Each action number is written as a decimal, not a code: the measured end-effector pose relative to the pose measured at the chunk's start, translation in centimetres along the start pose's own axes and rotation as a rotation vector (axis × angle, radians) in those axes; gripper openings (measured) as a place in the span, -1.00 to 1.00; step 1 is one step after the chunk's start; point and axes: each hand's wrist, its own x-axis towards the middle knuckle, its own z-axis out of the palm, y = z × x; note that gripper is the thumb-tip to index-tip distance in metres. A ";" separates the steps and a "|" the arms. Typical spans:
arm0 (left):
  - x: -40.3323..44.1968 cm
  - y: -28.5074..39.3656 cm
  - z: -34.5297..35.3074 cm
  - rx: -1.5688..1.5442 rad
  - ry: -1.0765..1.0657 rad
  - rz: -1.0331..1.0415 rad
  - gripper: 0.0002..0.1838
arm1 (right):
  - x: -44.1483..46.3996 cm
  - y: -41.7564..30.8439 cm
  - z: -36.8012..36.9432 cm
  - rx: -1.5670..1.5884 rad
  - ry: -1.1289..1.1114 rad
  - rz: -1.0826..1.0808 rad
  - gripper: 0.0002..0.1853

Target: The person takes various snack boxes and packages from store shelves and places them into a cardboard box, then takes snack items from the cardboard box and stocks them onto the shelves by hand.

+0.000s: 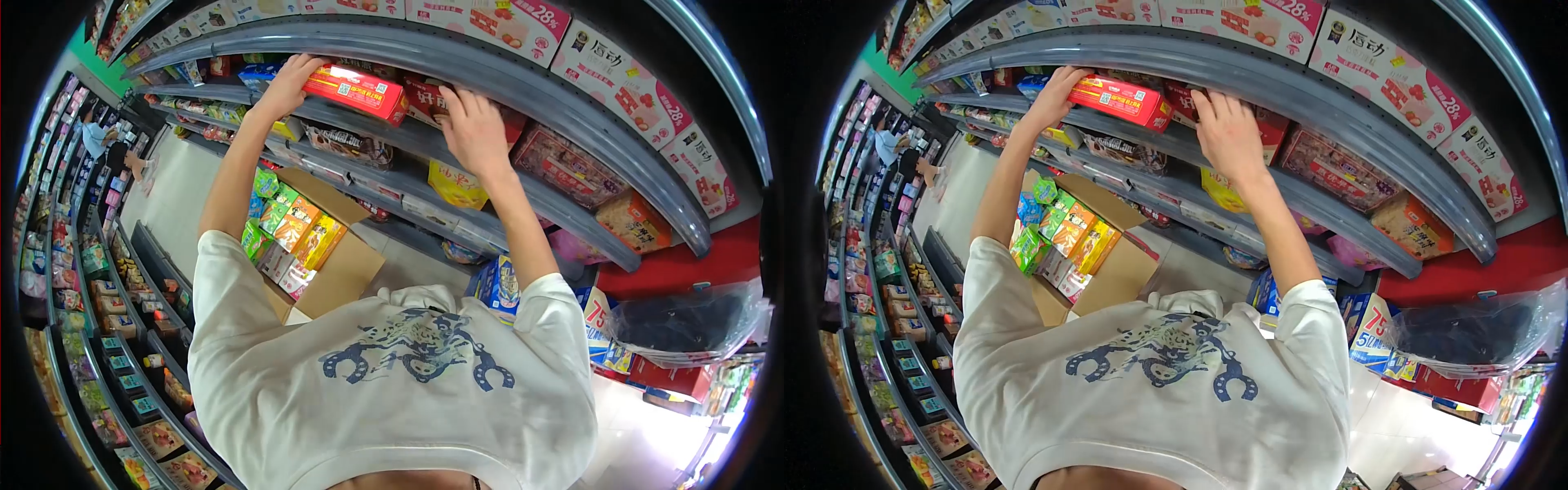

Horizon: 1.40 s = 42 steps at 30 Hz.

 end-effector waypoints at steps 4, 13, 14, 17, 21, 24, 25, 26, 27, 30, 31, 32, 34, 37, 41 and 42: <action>-0.6 -2.1 1.1 -0.019 -0.064 -0.111 -0.30 | 1.8 -0.5 1.5 -0.047 -0.266 0.119 -0.36; 1.5 -6.5 4.7 0.056 -0.261 -0.225 -0.29 | 4.4 3.1 6.5 -0.185 -0.386 0.189 -0.20; 2.2 -5.7 4.6 0.013 -0.313 -0.264 -0.30 | 4.2 3.2 6.8 -0.153 -0.369 0.201 -0.19; 2.7 -5.7 6.0 0.124 -0.239 -0.192 -0.29 | 3.5 3.9 7.6 -0.084 -0.351 0.262 -0.18; 2.6 -4.7 7.6 0.266 -0.158 -0.126 -0.28 | 3.2 4.4 7.9 -0.098 -0.329 0.274 -0.18; 2.9 -4.1 6.6 0.310 -0.162 -0.032 -0.30 | 3.0 4.4 7.3 -0.081 -0.331 0.217 -0.19; 3.0 -4.0 6.4 0.342 -0.179 -0.026 -0.31 | 3.1 4.3 6.7 -0.068 -0.346 0.195 -0.19; 3.2 -4.1 6.4 0.375 -0.194 -0.020 -0.32 | 3.2 4.1 6.0 -0.050 -0.368 0.193 -0.19; 3.4 -4.2 6.5 0.406 -0.208 -0.016 -0.33 | 3.3 3.8 5.1 -0.032 -0.390 0.190 -0.20; 3.0 -4.4 7.0 0.443 -0.109 0.050 -0.35 | 3.2 3.3 4.5 0.013 -0.449 0.249 -0.18; 2.9 -4.2 7.3 0.432 -0.089 0.038 -0.35 | 3.1 3.2 4.5 0.027 -0.466 0.279 -0.17; 2.6 -3.8 7.8 0.464 -0.031 0.037 -0.34 | 2.8 3.2 4.7 -0.004 -0.431 0.252 -0.18; 2.2 -3.0 8.5 0.534 0.089 0.033 -0.33 | 2.2 3.8 5.6 -0.064 -0.355 0.191 -0.20; 0.8 2.0 7.8 0.349 0.129 -0.141 -0.52 | 2.1 3.6 5.9 -0.099 -0.335 0.147 -0.18; -3.4 8.5 10.1 0.025 0.515 -0.170 -0.68 | 2.3 2.5 5.8 -0.099 -0.351 0.131 -0.23; -5.2 10.6 10.5 -0.001 0.523 -0.206 -0.69 | 2.2 2.1 6.1 -0.095 -0.290 0.072 -0.27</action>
